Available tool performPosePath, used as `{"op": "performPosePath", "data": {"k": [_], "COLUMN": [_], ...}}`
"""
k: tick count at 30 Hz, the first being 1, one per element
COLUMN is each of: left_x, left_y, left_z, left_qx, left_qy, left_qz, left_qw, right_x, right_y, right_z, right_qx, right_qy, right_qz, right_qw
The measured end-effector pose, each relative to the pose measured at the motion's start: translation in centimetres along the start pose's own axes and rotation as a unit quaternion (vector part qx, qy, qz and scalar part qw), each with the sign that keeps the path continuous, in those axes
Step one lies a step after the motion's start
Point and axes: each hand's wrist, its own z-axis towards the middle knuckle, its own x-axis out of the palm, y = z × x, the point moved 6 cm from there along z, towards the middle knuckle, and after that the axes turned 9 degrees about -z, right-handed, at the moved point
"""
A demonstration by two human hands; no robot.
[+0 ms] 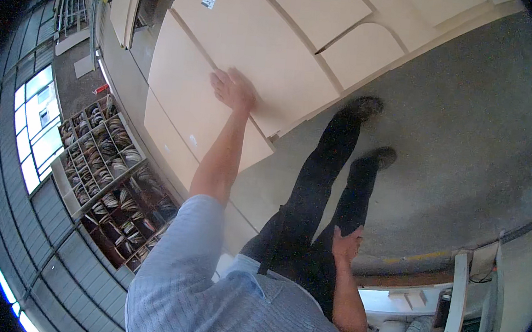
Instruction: The person takes wooden boards from a machine conveyor by hand and stacks them onto a pile on the floor.
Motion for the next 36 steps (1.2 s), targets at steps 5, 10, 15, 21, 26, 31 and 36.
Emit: {"op": "performPosePath", "data": {"k": [5, 10, 15, 21, 26, 31, 36], "left_x": [-0.3, -0.2, -0.6, 0.9, -1.2, 1.2, -0.7], "left_y": [0.5, 0.8, 1.3, 2.5, 9.5, 5.2, 3.0], "left_z": [0.8, 0.6, 1.1, 0.5, 10.8, 1.3, 4.2], "left_qx": [0.011, 0.01, 0.001, 0.004, 0.211, 0.273, 0.155], "left_qy": [-0.016, -0.003, -0.01, 0.032, 0.026, -0.095, 0.007], "left_qz": [0.029, 0.017, 0.023, 0.0, -0.032, 0.146, 0.287], "left_qw": [0.999, 1.0, 1.0, 0.999, 0.977, 0.946, 0.945], "right_x": [-0.1, -1.4, -1.6, -2.7, -3.6, -2.7, -3.7], "right_y": [0.9, 1.6, 1.9, 2.4, 4.5, 1.8, 2.7], "right_z": [0.0, 0.2, 0.8, 1.2, 0.1, 1.4, 0.9], "right_qx": [0.003, 0.021, 0.018, 0.053, -0.014, 0.045, 0.031], "right_qy": [0.0, -0.031, -0.026, 0.01, -0.007, 0.011, -0.016], "right_qz": [-0.004, -0.016, 0.01, 0.004, 0.081, 0.04, 0.063], "right_qw": [1.0, 0.999, 0.999, 0.999, 0.997, 0.998, 0.997]}}
